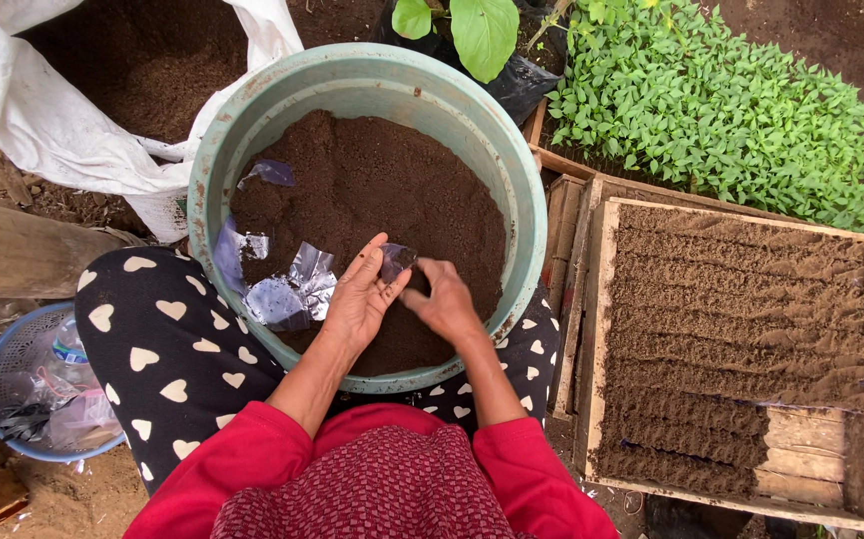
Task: The person scoops soil from a large basin and fills small plastic pouches by hand. The filled pouches are then placed into a wooden tray with pre-formed grooves.
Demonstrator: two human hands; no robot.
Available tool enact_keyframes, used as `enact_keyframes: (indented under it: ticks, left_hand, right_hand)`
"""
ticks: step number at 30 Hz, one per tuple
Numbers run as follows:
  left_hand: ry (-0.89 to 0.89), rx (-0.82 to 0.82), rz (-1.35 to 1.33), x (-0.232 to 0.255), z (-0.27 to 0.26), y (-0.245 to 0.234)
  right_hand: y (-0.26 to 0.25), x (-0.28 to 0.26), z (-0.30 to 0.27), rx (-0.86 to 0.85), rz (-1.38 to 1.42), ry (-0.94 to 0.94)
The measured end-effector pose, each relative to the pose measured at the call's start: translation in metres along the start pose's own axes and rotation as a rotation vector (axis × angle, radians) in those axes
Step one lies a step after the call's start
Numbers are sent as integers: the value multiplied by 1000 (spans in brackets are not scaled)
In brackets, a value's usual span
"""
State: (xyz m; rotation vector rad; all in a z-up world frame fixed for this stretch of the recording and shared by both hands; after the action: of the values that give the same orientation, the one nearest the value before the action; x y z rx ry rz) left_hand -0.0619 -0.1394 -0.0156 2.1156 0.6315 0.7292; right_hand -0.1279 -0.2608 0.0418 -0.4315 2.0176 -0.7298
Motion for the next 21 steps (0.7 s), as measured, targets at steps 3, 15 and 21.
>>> enact_keyframes:
  ticks: [3, 15, 21]
  left_hand:
    - [-25, -31, -54, 1, -5, 10]
    - [-42, -79, -40, -5, 2, 0]
    - [-83, -68, -74, -16, 10, -14]
  right_hand:
    - [28, 33, 11, 37, 17, -14]
    - [-41, -24, -7, 108, 409, -23]
    - [-47, -51, -15, 142, 37, -120]
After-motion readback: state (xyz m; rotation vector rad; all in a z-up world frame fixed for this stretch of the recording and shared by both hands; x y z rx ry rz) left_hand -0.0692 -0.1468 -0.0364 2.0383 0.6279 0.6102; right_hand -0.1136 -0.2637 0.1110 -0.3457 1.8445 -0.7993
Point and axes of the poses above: each hand's wrist, its own z-axis towards the middle knuckle, its own y-axis out of the palm, x = y × z, the point moved 1 cm from there along z, towards the middle knuckle, and after that the axes turned 6 degrees about -z, right-handed, at the moved point
